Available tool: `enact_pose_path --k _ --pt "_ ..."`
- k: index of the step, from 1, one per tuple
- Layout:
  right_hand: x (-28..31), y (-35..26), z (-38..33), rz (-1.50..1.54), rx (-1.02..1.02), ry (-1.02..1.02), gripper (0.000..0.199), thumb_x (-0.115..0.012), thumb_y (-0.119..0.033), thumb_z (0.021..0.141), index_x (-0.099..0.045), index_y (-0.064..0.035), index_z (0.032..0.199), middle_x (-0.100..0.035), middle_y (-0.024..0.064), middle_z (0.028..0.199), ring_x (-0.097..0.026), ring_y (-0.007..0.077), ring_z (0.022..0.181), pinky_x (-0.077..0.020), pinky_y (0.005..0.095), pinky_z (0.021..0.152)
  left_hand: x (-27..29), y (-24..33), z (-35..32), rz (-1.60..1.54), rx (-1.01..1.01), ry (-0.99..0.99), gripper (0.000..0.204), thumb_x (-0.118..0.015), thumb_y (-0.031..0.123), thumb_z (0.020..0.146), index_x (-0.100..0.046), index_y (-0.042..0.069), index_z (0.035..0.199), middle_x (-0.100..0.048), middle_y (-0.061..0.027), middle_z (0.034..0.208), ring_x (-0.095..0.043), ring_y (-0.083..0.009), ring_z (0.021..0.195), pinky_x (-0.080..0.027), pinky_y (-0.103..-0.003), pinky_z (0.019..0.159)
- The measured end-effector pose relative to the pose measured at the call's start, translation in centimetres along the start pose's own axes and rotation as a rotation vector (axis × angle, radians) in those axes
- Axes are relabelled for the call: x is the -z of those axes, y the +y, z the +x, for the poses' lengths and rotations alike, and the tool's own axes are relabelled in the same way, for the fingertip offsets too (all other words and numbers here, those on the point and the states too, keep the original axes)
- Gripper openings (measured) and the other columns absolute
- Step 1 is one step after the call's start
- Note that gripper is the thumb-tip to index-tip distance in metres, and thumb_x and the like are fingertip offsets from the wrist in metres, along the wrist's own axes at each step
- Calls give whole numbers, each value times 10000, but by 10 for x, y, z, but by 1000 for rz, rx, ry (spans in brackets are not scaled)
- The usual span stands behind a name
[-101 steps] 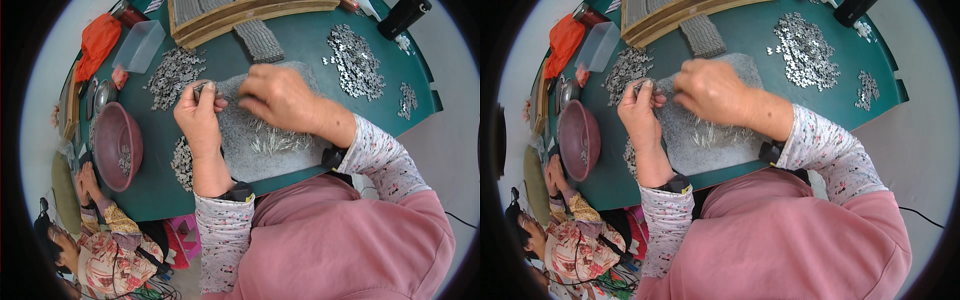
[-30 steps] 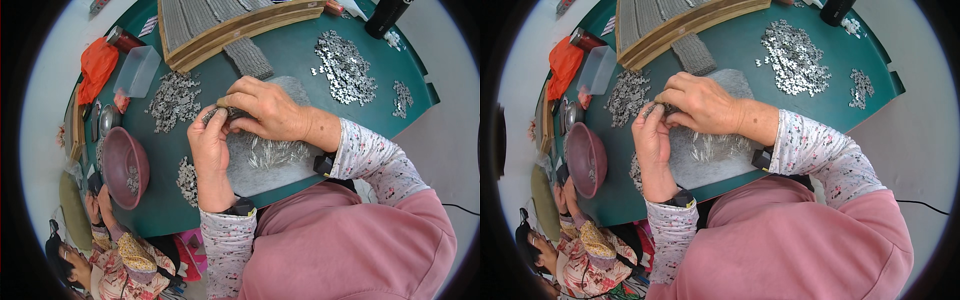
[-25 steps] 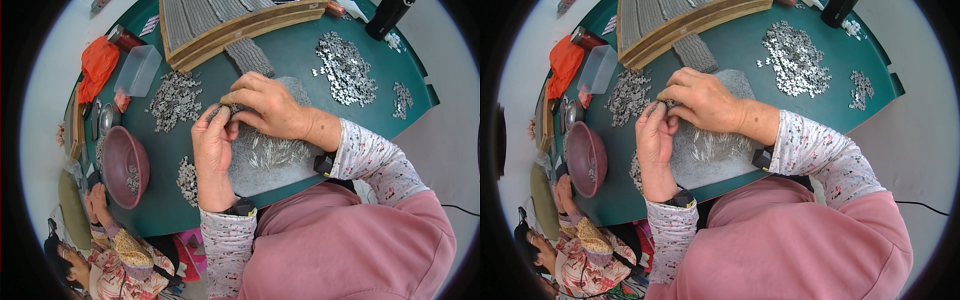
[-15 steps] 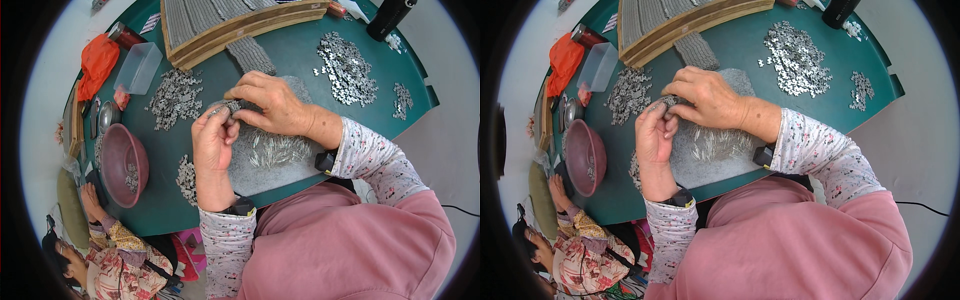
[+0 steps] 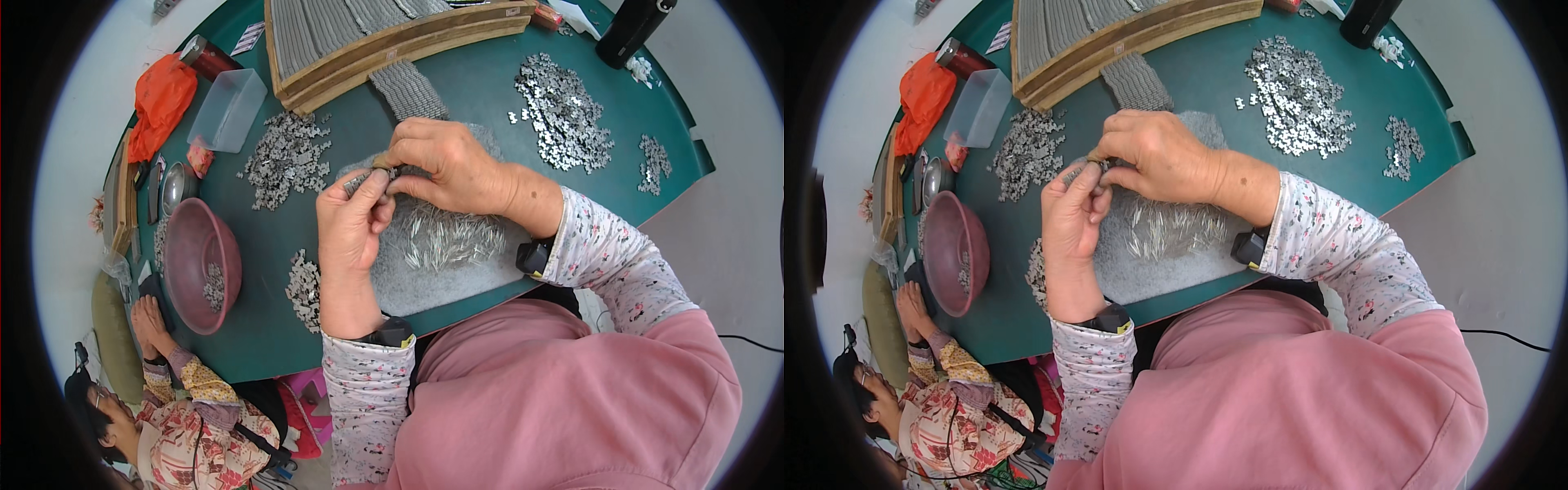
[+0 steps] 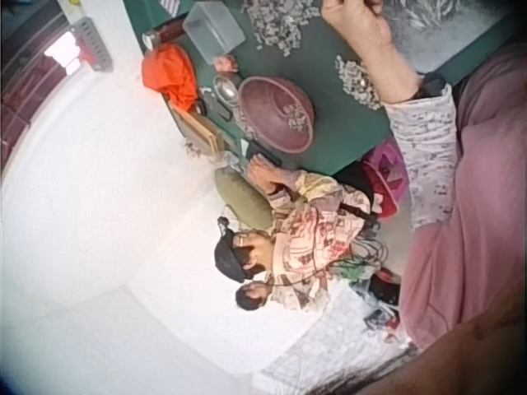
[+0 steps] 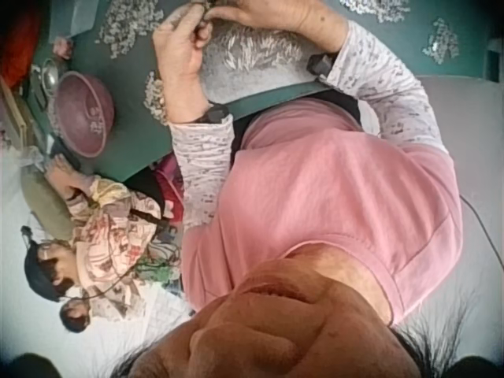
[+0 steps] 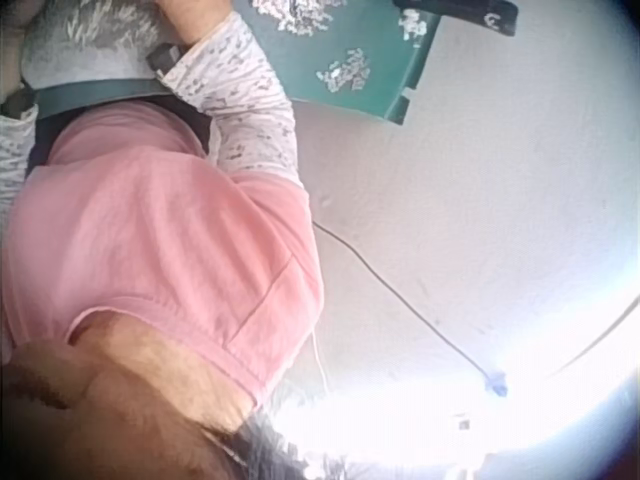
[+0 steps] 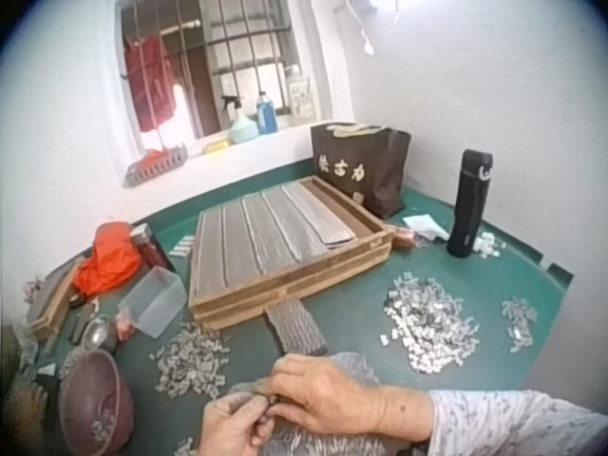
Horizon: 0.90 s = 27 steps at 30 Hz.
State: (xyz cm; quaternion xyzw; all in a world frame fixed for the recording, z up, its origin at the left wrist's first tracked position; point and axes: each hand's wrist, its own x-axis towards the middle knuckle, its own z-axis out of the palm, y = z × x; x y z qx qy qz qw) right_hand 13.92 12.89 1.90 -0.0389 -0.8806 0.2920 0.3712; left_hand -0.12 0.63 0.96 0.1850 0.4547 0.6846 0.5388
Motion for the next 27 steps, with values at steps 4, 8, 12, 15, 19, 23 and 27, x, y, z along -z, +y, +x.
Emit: enact_pose_path --k 4,8,12,15,19,23,27 --pt "13 -5 4 12 -177 -94 211 -745 -135 721 -685 -35 896 -637 123 840 -633 330 814 -513 400 697 -4 0 0 61 -45 37 115 -700 77 862 -643 -22 849 -572 -51 649 -486 -109 479 -301 -210 393" --pt "51 -1 7 -362 -333 -309 214 -701 -218 788 -685 -16 857 -652 143 845 -650 334 841 -515 405 697 2 -1 0 -6 -40 70 163 -681 139 896 -619 -8 864 -578 -75 685 -491 -122 510 -305 -225 413" --pt "53 -9 -4 -763 -430 -485 212 -690 -228 797 -666 -26 853 -621 133 898 -619 298 908 -512 381 765 -3 2 0 -115 31 92 206 -652 199 925 -593 7 877 -573 -84 702 -495 -132 533 -308 -226 431" --pt "44 -13 -17 -830 -370 -480 197 -666 -202 801 -647 -13 855 -583 140 935 -582 295 935 -502 381 771 -11 2 1 -123 42 92 241 -637 243 937 -576 18 875 -566 -81 698 -494 -133 537 -311 -225 441" --pt "36 -13 -26 -805 -256 -415 158 -611 -104 701 -634 9 808 -570 160 916 -557 283 909 -482 361 748 0 1 -1 130 -64 103 151 -658 112 889 -609 -30 901 -569 -79 701 -476 -128 517 -297 -226 420" --pt "31 -24 -26 -863 -264 -530 247 -656 -165 676 -666 17 842 -557 114 895 -518 235 863 -432 312 662 0 -1 -4 223 -88 125 128 -663 49 853 -625 -61 906 -562 -76 680 -477 -131 483 -313 -229 390" --pt "46 -22 -34 -805 -269 -509 224 -642 -145 694 -668 16 848 -557 110 898 -525 238 871 -440 324 668 -3 -5 0 310 -125 150 156 -671 58 856 -637 -75 929 -548 -74 654 -502 -143 481 -348 -233 382"
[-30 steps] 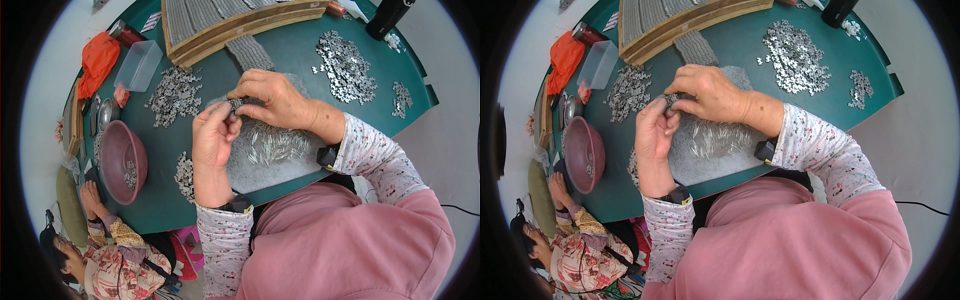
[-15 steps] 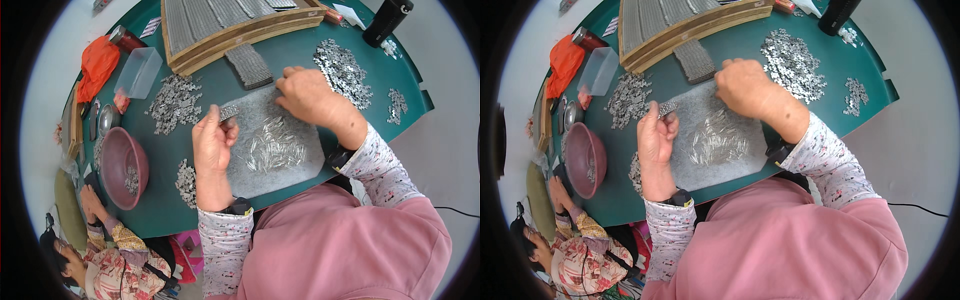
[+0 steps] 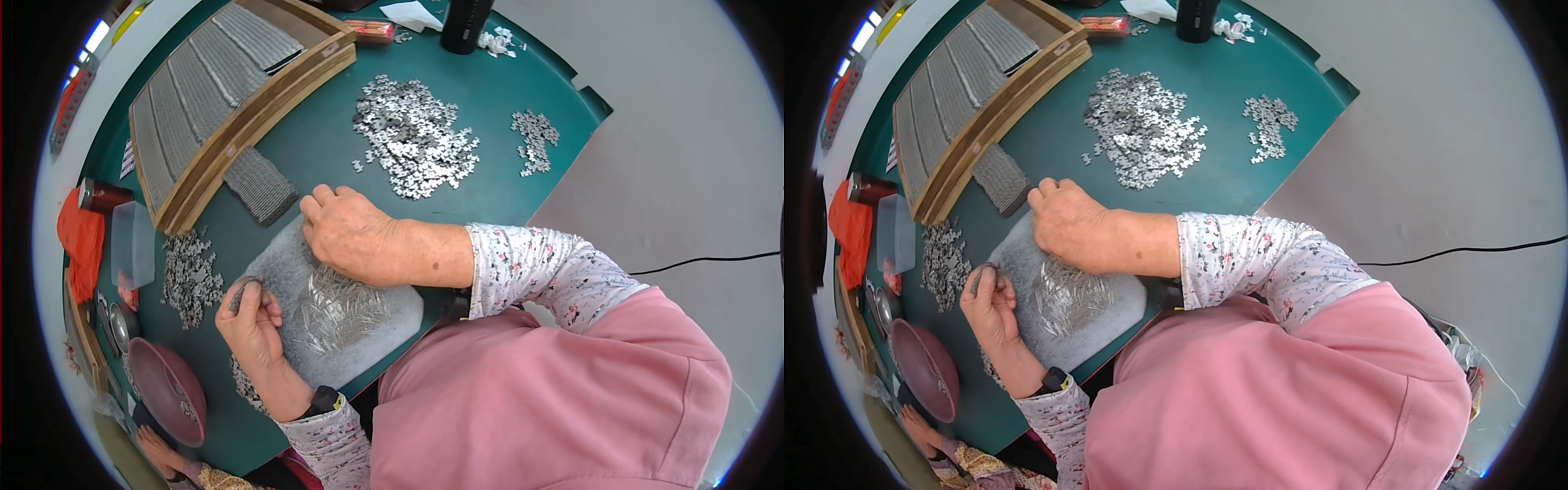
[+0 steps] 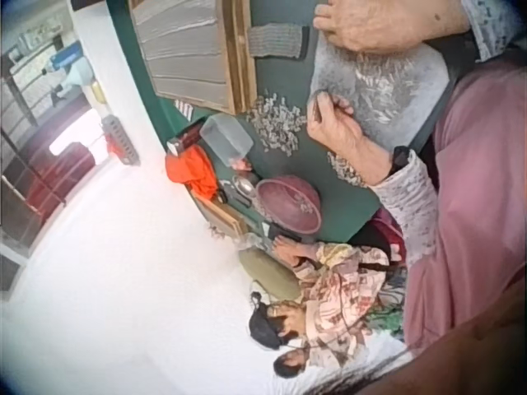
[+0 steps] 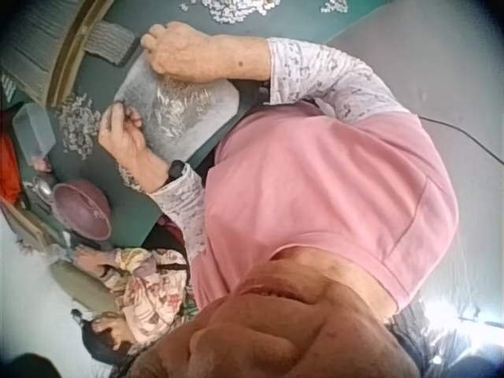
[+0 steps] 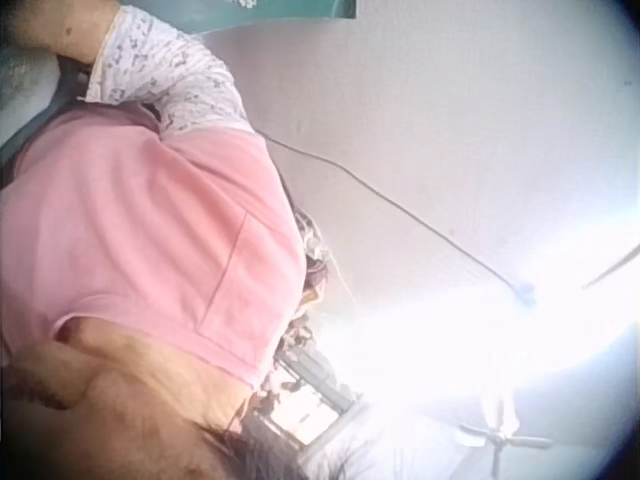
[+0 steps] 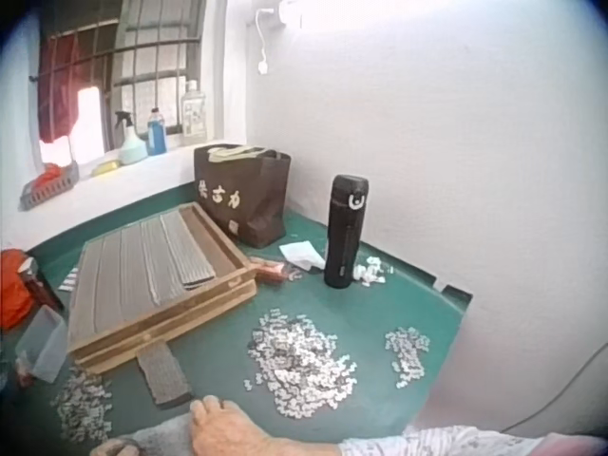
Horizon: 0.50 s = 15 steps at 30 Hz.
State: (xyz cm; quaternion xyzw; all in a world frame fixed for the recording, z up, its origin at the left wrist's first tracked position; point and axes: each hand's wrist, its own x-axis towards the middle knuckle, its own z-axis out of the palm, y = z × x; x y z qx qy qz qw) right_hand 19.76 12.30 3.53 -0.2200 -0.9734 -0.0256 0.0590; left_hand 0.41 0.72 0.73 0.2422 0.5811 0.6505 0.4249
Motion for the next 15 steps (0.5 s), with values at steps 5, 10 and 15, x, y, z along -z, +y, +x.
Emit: enact_pose_path --k 5,10,15 --pt "12 33 -30 245 -56 194 167 -647 -155 741 -644 -1 806 -567 137 865 -578 303 880 -496 390 729 3 -1 2 -57 -51 36 196 -644 47 884 -634 -107 1005 -539 -78 665 -491 -123 509 -325 -201 389" --pt "37 91 -101 198 -404 258 58 -637 -90 740 -672 -46 756 -609 128 814 -625 319 851 -522 434 734 3 2 3 -150 -61 -10 203 -632 55 900 -620 -117 1006 -524 -73 680 -470 -117 513 -306 -197 391" --pt "37 127 -173 -2 -779 211 77 -670 -121 763 -690 -48 778 -621 131 814 -624 331 831 -506 440 727 -14 18 1 -177 -49 -42 211 -629 80 910 -614 -108 1004 -518 -71 696 -467 -120 543 -293 -209 398"
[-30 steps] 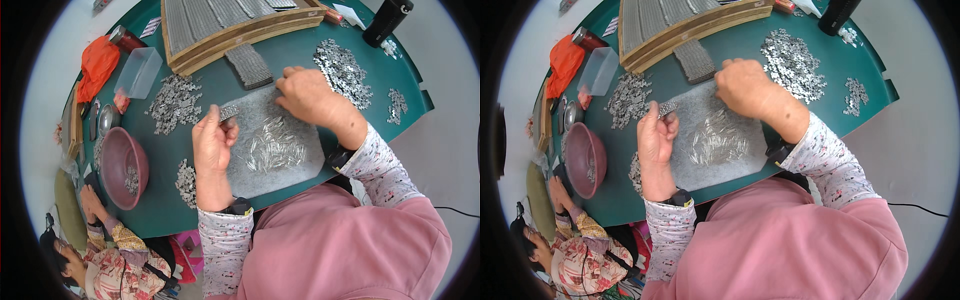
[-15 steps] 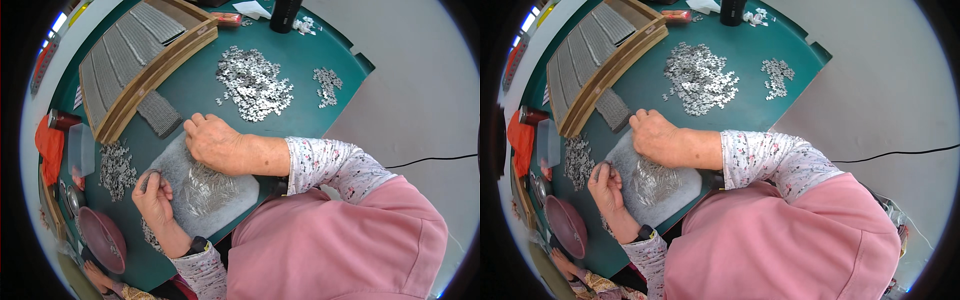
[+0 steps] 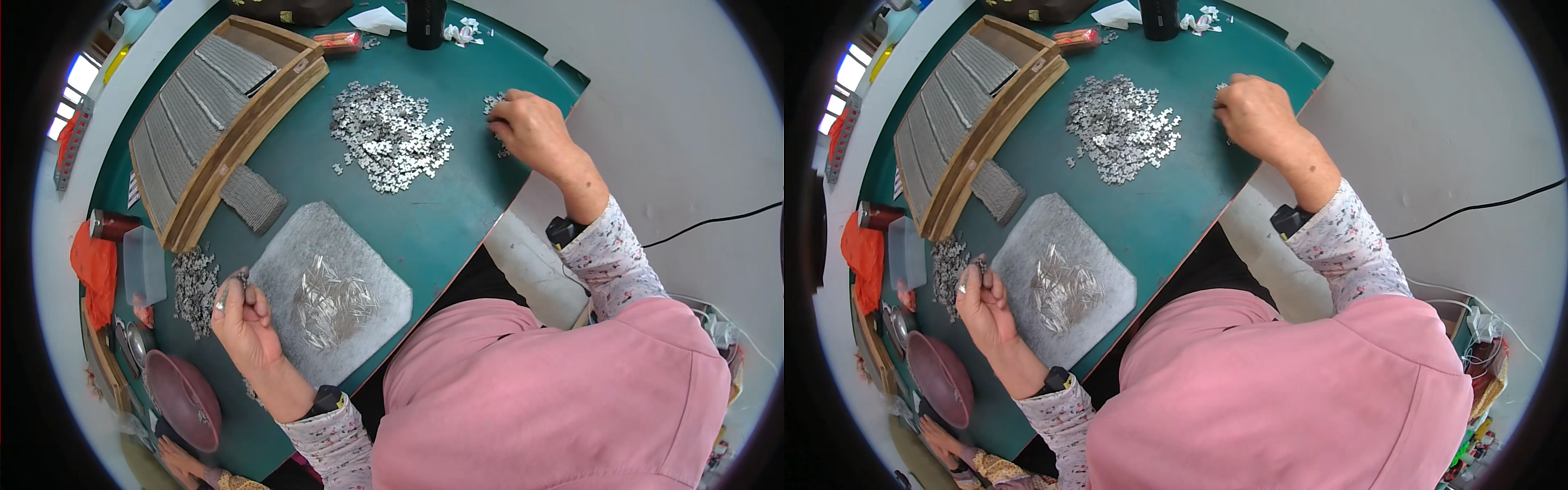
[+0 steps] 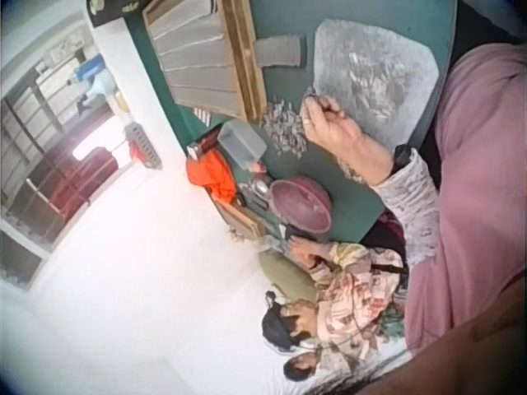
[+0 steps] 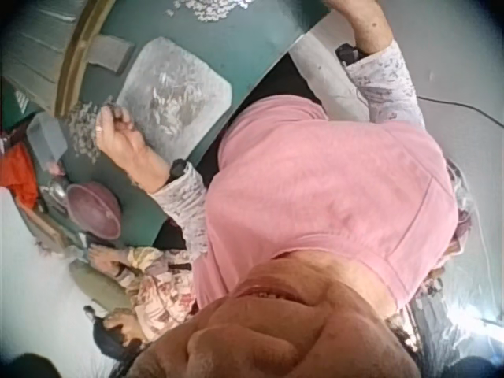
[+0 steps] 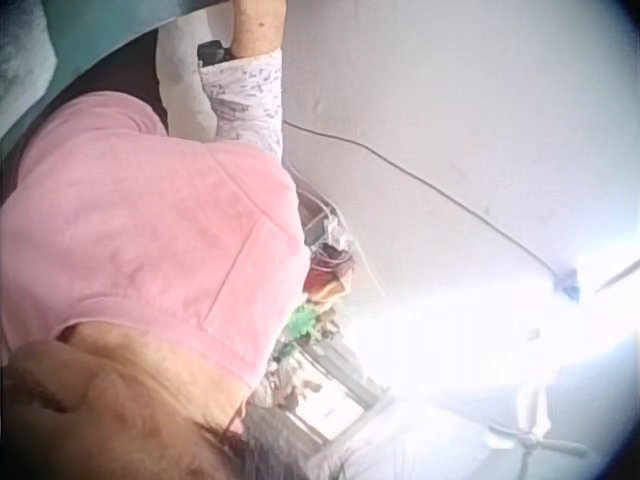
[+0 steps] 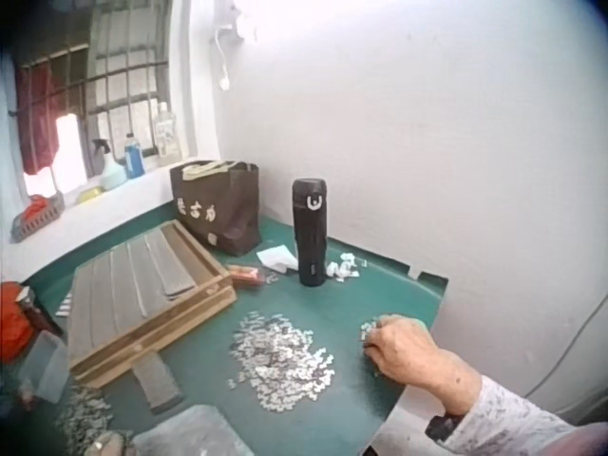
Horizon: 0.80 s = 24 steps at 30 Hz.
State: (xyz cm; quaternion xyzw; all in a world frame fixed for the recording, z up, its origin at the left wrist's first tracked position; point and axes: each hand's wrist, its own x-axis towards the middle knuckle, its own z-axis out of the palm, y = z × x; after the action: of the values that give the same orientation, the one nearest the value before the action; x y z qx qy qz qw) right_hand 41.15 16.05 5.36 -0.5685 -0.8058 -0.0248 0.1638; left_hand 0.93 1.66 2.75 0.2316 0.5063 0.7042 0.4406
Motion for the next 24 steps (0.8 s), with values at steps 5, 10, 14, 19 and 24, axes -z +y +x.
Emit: enact_pose_path --k 5,10,14,19,24 --pt "-19 -3 -11 -30 -12 9 113 -698 -138 763 -684 -30 793 -635 140 852 -622 339 864 -503 439 746 -5 4 -3 -81 101 -27 220 -636 189 927 -599 -27 942 -556 -96 724 -503 -157 581 -296 -238 428" --pt "-21 2 -12 -147 -18 16 120 -683 -124 780 -649 -11 798 -635 152 859 -622 351 839 -505 447 733 -8 -10 2 -196 194 -65 302 -622 313 937 -606 11 918 -605 -110 742 -545 -184 589 -336 -266 456" --pt "-22 -20 -2 -129 76 86 59 -633 -72 805 -622 -14 804 -621 164 844 -613 363 807 -495 453 707 1 -13 2 -190 161 -90 316 -597 319 950 -621 8 899 -613 -96 724 -563 -177 581 -378 -253 465" --pt "-30 -133 11 536 359 -28 66 -628 -37 801 -631 -16 863 -630 165 839 -621 363 787 -501 430 694 4 -12 1 -204 141 -84 246 -623 250 937 -629 6 906 -608 -89 715 -559 -164 565 -382 -242 457" --pt "-71 -196 29 546 580 -184 106 -662 -81 816 -671 -11 895 -644 149 844 -639 335 772 -514 402 703 7 -15 4 -116 59 -61 154 -693 110 869 -655 -21 940 -577 -57 670 -530 -134 522 -353 -225 425"
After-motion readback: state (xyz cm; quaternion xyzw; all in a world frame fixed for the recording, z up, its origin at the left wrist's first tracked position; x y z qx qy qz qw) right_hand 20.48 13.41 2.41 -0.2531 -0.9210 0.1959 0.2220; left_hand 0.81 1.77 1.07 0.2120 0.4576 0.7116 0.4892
